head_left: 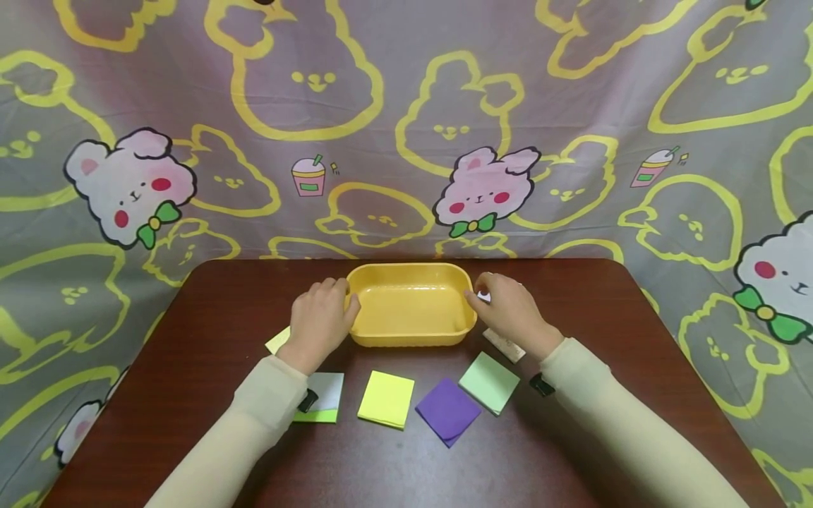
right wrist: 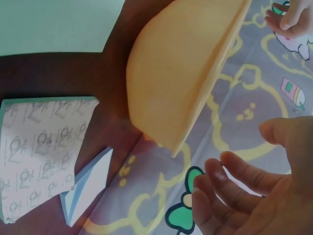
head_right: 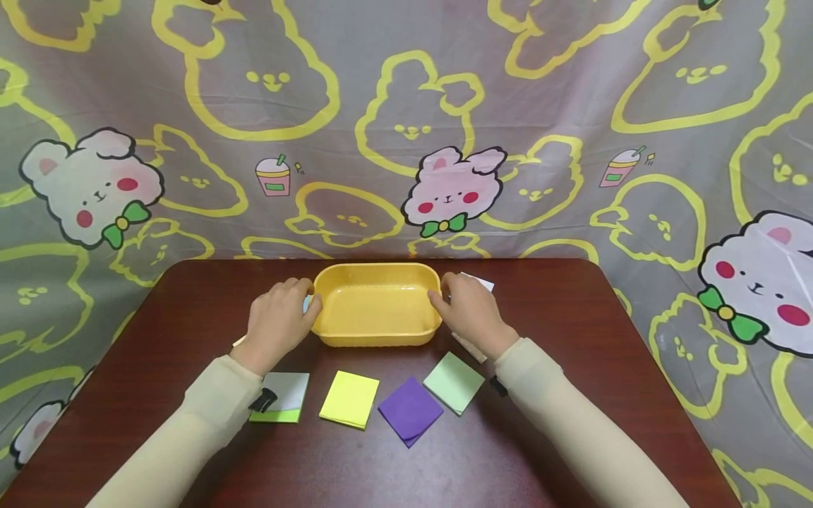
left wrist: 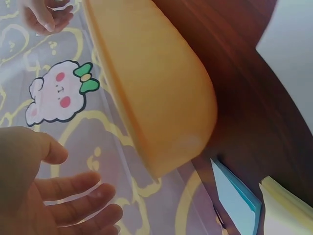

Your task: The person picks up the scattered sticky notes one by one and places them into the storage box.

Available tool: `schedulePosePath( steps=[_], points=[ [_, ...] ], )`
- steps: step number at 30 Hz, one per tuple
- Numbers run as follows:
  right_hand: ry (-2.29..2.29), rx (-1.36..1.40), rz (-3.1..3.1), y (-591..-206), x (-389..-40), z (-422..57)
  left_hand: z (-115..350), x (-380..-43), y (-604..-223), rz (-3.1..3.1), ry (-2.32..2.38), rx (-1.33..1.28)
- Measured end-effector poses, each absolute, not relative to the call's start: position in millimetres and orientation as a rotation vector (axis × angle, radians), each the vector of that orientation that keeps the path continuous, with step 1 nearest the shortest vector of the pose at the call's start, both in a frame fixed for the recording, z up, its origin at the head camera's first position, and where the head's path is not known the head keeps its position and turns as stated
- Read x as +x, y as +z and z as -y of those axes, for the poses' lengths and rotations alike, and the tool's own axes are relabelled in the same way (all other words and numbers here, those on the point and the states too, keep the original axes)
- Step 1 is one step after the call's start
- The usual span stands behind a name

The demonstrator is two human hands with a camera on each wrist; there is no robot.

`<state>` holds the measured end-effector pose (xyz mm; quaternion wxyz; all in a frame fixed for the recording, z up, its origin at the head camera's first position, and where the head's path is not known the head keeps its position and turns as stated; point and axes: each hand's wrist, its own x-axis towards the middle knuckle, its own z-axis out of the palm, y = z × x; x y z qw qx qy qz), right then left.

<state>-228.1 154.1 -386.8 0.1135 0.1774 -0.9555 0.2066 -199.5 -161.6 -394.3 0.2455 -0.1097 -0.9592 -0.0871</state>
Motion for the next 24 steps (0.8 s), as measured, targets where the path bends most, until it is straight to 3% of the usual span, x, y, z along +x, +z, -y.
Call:
schedulePosePath(
  steps=[24],
  points=[
    [0.62,0.571,2.775,-380,-199,-146,137,-172,-383,2.642,-0.301,-0.391]
  ],
)
